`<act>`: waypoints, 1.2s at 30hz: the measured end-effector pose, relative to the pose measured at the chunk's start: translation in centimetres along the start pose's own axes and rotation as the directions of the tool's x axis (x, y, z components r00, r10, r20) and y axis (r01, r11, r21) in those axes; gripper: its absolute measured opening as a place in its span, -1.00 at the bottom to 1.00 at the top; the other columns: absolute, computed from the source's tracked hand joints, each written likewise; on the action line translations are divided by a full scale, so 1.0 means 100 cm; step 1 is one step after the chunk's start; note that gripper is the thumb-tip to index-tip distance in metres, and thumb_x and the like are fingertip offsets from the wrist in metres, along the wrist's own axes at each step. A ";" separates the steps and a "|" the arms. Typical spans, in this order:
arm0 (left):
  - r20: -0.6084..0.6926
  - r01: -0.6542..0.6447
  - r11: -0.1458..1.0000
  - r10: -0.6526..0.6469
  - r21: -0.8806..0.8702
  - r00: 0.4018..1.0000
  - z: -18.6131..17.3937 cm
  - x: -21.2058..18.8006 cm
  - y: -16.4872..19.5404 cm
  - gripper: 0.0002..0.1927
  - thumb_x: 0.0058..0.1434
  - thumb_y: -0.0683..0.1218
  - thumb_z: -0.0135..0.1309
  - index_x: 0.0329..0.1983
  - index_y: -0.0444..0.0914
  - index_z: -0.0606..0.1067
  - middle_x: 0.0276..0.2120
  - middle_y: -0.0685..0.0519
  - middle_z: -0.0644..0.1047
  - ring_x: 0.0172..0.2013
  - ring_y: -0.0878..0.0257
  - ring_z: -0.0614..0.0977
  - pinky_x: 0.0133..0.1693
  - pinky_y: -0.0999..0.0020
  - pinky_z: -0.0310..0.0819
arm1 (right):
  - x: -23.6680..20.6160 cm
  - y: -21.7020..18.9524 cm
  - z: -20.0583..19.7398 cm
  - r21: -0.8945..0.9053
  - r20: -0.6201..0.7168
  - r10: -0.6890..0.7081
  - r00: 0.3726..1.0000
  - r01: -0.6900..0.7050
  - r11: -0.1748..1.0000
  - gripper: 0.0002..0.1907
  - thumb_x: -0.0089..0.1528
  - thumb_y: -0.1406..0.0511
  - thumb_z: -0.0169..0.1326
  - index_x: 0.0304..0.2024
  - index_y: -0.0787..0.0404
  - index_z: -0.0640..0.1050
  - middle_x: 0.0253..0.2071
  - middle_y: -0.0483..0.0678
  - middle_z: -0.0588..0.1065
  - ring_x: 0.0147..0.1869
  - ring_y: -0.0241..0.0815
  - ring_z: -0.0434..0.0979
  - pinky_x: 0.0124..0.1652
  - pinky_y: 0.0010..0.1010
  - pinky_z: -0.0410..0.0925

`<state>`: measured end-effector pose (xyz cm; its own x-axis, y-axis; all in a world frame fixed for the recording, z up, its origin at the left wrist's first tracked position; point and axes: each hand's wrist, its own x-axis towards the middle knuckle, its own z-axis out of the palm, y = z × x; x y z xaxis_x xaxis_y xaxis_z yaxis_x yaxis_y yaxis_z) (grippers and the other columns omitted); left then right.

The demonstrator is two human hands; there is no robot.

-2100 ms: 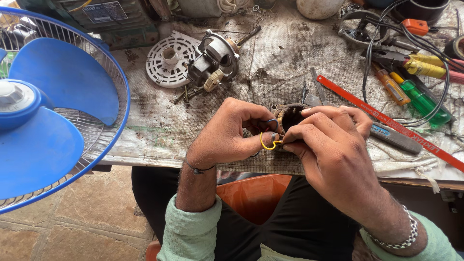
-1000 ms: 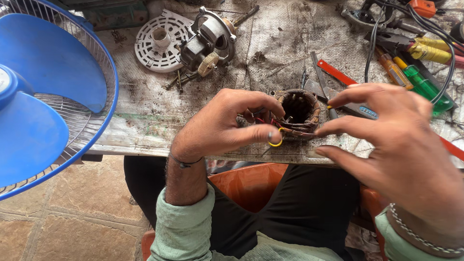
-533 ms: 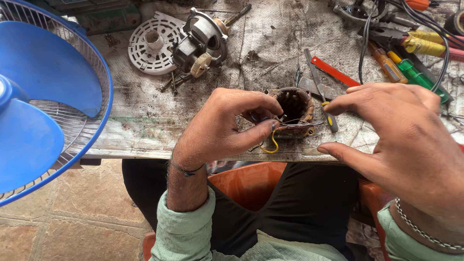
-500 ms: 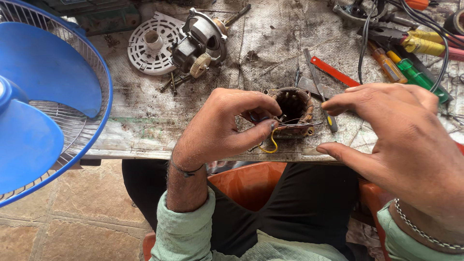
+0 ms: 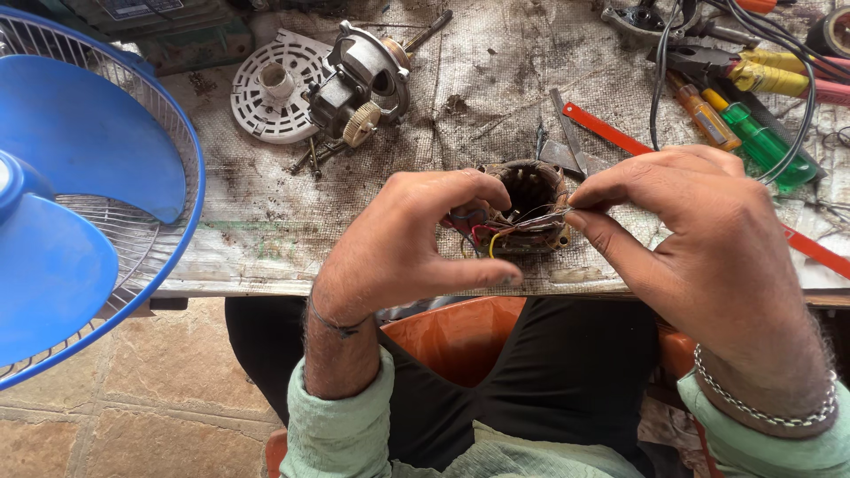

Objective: The person works on a small electric motor armature on a cluttered workbench, pulling old copper winding wires out of the stator by hand, cutting and trimming the wire ends with pliers, and filing components with a flat file. They turn the armature to reach different sides while stripping out the old windings.

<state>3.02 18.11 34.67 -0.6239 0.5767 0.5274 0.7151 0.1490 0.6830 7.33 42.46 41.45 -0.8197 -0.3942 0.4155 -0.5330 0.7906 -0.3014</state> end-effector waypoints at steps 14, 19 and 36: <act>0.056 0.086 0.995 -0.083 -0.059 0.995 -0.005 -0.003 0.002 -0.66 0.17 -0.12 0.32 -0.04 -0.34 0.54 -0.23 -0.04 0.66 -0.21 0.23 0.75 -0.12 0.38 0.73 | -0.002 0.016 0.004 0.060 0.151 0.105 0.983 -0.115 0.992 -0.72 0.13 0.33 0.30 -0.16 0.27 0.53 -0.23 0.01 0.62 -0.05 -0.10 0.68 -0.04 -0.27 0.48; 0.028 0.132 0.988 -0.130 -0.082 0.991 -0.002 -0.004 -0.003 -0.81 0.29 -0.18 0.18 -0.06 -0.35 0.55 -0.32 -0.02 0.67 -0.28 0.27 0.76 -0.20 0.38 0.74 | -0.002 0.016 0.012 0.142 0.129 0.067 0.989 -0.085 0.986 -0.65 0.09 0.34 0.32 -0.14 0.29 0.51 -0.22 0.02 0.63 -0.03 -0.11 0.69 -0.02 -0.27 0.50; -0.348 0.132 0.979 -0.070 0.158 0.935 0.011 -0.002 -0.017 -0.83 0.35 -0.27 0.17 -0.02 -0.33 0.49 -0.09 -0.05 0.60 -0.15 0.25 0.72 -0.19 0.40 0.62 | 0.000 0.024 0.022 0.208 0.099 0.047 0.994 -0.067 0.976 -0.65 0.26 0.41 0.19 -0.03 0.33 0.31 -0.15 0.09 0.59 0.03 -0.13 0.68 -0.25 -0.42 0.52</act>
<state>2.26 18.60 32.81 -0.7429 0.2490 0.6214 0.6673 0.3487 0.6581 5.65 43.32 38.82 -0.8605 -0.4014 0.3137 -0.5091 0.7005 -0.5002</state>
